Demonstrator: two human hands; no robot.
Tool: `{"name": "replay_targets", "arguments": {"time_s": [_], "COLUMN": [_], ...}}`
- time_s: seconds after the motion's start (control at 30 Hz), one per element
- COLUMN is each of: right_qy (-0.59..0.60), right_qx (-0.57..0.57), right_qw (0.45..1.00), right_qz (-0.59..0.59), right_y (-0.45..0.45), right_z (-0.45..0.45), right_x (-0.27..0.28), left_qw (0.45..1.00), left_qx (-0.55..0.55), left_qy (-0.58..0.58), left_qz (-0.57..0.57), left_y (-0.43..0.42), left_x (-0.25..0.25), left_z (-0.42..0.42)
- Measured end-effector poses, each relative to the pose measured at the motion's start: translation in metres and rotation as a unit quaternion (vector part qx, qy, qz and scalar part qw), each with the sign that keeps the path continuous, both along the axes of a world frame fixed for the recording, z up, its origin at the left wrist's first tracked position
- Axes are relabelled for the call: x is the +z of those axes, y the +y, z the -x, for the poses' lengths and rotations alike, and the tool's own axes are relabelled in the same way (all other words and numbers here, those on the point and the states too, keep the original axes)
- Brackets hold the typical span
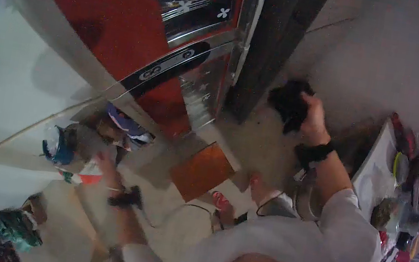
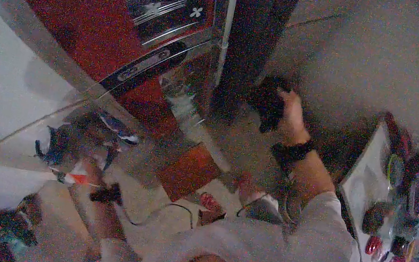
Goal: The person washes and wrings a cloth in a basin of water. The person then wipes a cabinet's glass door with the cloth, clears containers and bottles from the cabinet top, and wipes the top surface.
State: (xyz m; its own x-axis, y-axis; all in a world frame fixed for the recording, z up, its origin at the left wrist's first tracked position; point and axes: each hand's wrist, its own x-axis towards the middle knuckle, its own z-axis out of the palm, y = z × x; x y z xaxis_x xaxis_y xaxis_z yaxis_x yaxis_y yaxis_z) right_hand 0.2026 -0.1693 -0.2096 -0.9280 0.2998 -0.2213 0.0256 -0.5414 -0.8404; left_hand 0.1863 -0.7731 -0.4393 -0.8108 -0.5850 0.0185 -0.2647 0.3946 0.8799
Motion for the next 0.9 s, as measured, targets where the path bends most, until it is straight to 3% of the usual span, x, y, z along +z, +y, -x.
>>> {"name": "replay_targets", "arguments": {"time_s": [0.07,0.1,0.13,0.2,0.23,0.3,0.37,0.43,0.5,0.57,0.6,0.67,0.7,0.77,0.8,0.83,0.87,0.9], "right_qy": [0.02,0.039,0.062,0.109,0.149,0.202,0.243,0.361,0.324,0.417,0.427,0.483,0.495,0.503,0.506,0.475,0.437,0.437], "right_qx": [-0.024,-0.049,-0.072,-0.095,-0.123,-0.148,-0.181,-0.152,-0.204,-0.086,-0.084,-0.106,-0.103,-0.286,-0.289,-0.256,-0.221,-0.223], "right_qw": [0.999,0.997,0.994,0.986,0.975,0.956,0.933,0.887,0.865,0.855,0.85,0.767,0.761,0.631,0.628,0.6,0.567,0.562], "right_qz": [-0.03,-0.042,-0.054,-0.083,-0.113,-0.153,-0.196,-0.244,-0.324,-0.297,-0.297,-0.41,-0.408,-0.517,-0.515,-0.59,-0.663,-0.666], "right_y": [0.001,0.002,0.005,0.009,0.007,-0.003,-0.009,-0.018,-0.052,-0.041,-0.045,-0.064,-0.069,-0.078,-0.084,-0.092,-0.1,-0.106], "right_z": [-0.001,-0.004,-0.005,-0.005,0.001,0.009,0.014,0.025,0.025,0.073,0.095,0.139,0.167,0.219,0.224,0.225,0.23,0.234], "right_x": [0.047,0.07,0.092,0.139,0.164,0.212,0.253,0.291,0.337,0.369,0.384,0.412,0.422,0.428,0.428,0.425,0.42,0.418], "left_qw": [0.981,0.988,0.987,0.956,0.951,0.931,0.92,0.91,0.898,0.886,0.87,0.846,0.836,0.814,0.772,0.726,0.725,0.687], "left_qx": [0.031,-0.057,-0.053,-0.043,-0.033,-0.096,-0.09,-0.105,-0.11,-0.111,-0.111,-0.103,-0.093,-0.092,-0.065,-0.038,-0.038,-0.03], "left_qy": [0.141,0.144,0.152,0.235,0.254,0.328,0.358,0.364,0.385,0.406,0.423,0.44,0.446,0.469,0.513,0.554,0.558,0.596], "left_qz": [-0.13,-0.013,-0.009,0.169,0.174,0.128,0.136,0.169,0.182,0.195,0.227,0.283,0.305,0.33,0.37,0.406,0.401,0.415], "left_y": [0.036,0.003,0.008,0.039,0.043,0.049,0.064,0.081,0.093,0.102,0.105,0.106,0.106,0.108,0.111,0.113,0.112,0.11], "left_x": [0.184,0.208,0.25,0.343,0.368,0.407,0.441,0.463,0.482,0.496,0.502,0.51,0.514,0.528,0.537,0.547,0.556,0.565], "left_z": [0.001,0.005,-0.002,-0.009,-0.004,0.006,0.007,0.011,0.014,0.023,0.031,0.05,0.06,0.073,0.077,0.082,0.091,0.097]}}
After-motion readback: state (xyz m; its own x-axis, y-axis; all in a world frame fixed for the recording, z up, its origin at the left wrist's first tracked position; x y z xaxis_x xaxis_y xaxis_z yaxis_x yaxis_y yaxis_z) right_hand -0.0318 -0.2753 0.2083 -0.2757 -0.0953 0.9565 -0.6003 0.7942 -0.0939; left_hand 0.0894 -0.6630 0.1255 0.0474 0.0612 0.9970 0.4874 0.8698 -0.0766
